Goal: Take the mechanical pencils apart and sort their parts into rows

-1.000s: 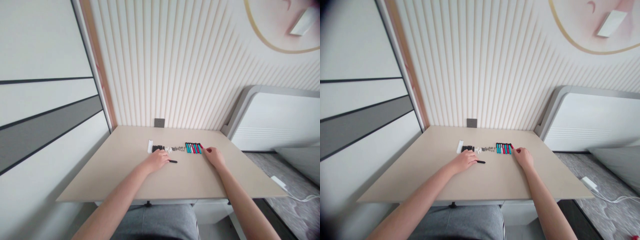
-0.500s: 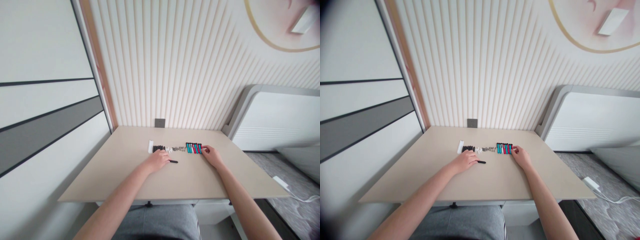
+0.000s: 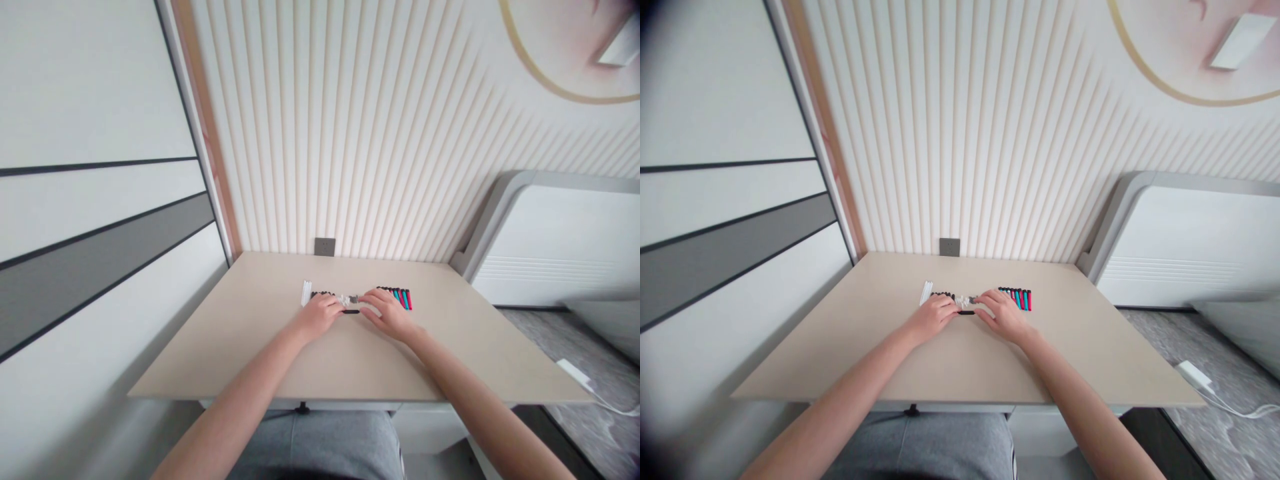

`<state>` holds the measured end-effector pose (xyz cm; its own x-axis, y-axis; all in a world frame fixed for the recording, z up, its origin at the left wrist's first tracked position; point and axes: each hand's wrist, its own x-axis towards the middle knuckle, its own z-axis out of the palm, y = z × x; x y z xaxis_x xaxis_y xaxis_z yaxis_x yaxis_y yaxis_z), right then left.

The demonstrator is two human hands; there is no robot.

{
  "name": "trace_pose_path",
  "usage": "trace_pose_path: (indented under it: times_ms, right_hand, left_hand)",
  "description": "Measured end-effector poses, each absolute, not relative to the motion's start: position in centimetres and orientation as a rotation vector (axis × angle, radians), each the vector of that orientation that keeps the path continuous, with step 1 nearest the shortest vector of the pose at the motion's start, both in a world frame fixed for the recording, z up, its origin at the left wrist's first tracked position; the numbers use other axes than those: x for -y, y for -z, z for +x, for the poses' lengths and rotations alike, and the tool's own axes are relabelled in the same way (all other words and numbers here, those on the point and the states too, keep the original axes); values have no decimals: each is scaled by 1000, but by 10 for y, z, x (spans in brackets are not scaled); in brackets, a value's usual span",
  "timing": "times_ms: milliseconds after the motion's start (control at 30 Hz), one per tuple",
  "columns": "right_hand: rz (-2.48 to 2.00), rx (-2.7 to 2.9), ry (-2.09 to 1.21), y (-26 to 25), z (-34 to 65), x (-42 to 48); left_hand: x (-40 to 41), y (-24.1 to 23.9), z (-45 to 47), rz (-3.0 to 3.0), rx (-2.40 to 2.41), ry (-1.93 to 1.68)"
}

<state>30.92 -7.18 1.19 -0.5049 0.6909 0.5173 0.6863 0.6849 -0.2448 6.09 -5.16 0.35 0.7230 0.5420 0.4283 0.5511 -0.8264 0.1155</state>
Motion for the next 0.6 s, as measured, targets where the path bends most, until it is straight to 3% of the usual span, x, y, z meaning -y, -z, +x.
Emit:
trace_pose_path:
  times_ms: [233,600]
  right_hand:
    - [-1005,2374,-2,0,264,54]
    - [-1085,2314,-176,2,273,78]
  left_hand:
    - [42,3,50,-2898,1032,897]
    - [44,2,54,-2919,942,680]
